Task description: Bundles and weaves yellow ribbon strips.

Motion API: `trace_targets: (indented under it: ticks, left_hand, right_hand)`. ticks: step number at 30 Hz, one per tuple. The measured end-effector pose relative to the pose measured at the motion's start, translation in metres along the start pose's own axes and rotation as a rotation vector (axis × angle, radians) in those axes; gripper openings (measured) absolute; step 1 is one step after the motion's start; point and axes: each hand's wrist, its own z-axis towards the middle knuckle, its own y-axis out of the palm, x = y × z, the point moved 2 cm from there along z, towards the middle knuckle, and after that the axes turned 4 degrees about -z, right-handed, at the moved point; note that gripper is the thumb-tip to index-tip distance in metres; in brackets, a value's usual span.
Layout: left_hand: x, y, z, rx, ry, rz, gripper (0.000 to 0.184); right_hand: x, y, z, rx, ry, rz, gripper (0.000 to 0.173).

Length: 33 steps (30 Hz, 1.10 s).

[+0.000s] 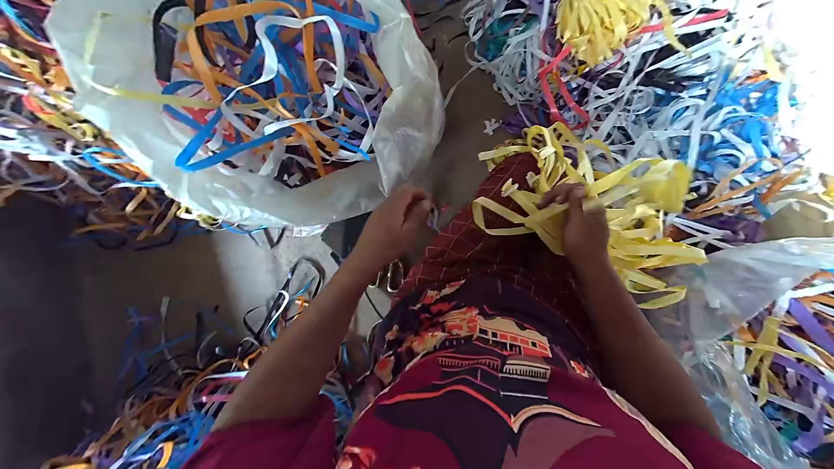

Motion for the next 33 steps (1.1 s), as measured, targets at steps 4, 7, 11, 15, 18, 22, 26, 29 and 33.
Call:
trace_targets:
  ticks: [4,7,11,15,18,22,26,29,33]
  left_hand:
    - [-0.066,0.008,-0.052,-0.318,-0.601,0.425,0.045]
    - [-0.083,0.044,-0.072,-0.366,-0.823,0.527,0.056]
    - [-0.101,0.064,-0.071,-0.177,-0.867,0.459,0.064]
    - [-0.102,0.067,-0.067,-0.118,-0.858,0.437,0.065]
    - [-0.103,0.064,-0.07,-0.158,-0.87,0.414,0.06]
    - [-0.124,0.051,-0.081,-0.216,-0.757,0.115,0.043]
    - [-0.083,0.027,-0.079,-0.073,-0.43,-0.184,0.042]
    - [-0.026,0.016,-0.063,-0.101,-0.122,-0.141,0.047]
    - [0.01,0.027,-0.025,-0.36,0.092,0.03,0.039]
  right_hand:
    - [-0.002,0.006,0.005,0.061,0.072,0.118,0.044]
    - [-0.006,0.011,0.005,0.047,0.087,-0.007,0.053]
    - [-0.017,0.014,-0.003,0.008,0.217,-0.231,0.056]
    - [-0.015,0.012,-0.002,0.033,0.161,-0.29,0.028]
    - [-0.009,0.011,-0.001,0.074,0.12,-0.25,0.022]
    - [-0.011,0.012,-0.003,0.099,0.161,-0.198,0.016]
    - [-0.011,0.014,-0.002,0.112,0.194,-0.149,0.015]
    - [-0.01,0.015,-0.002,0.108,0.194,-0.098,0.016]
    - [-0.01,0.014,-0.001,0.112,0.174,-0.014,0.017]
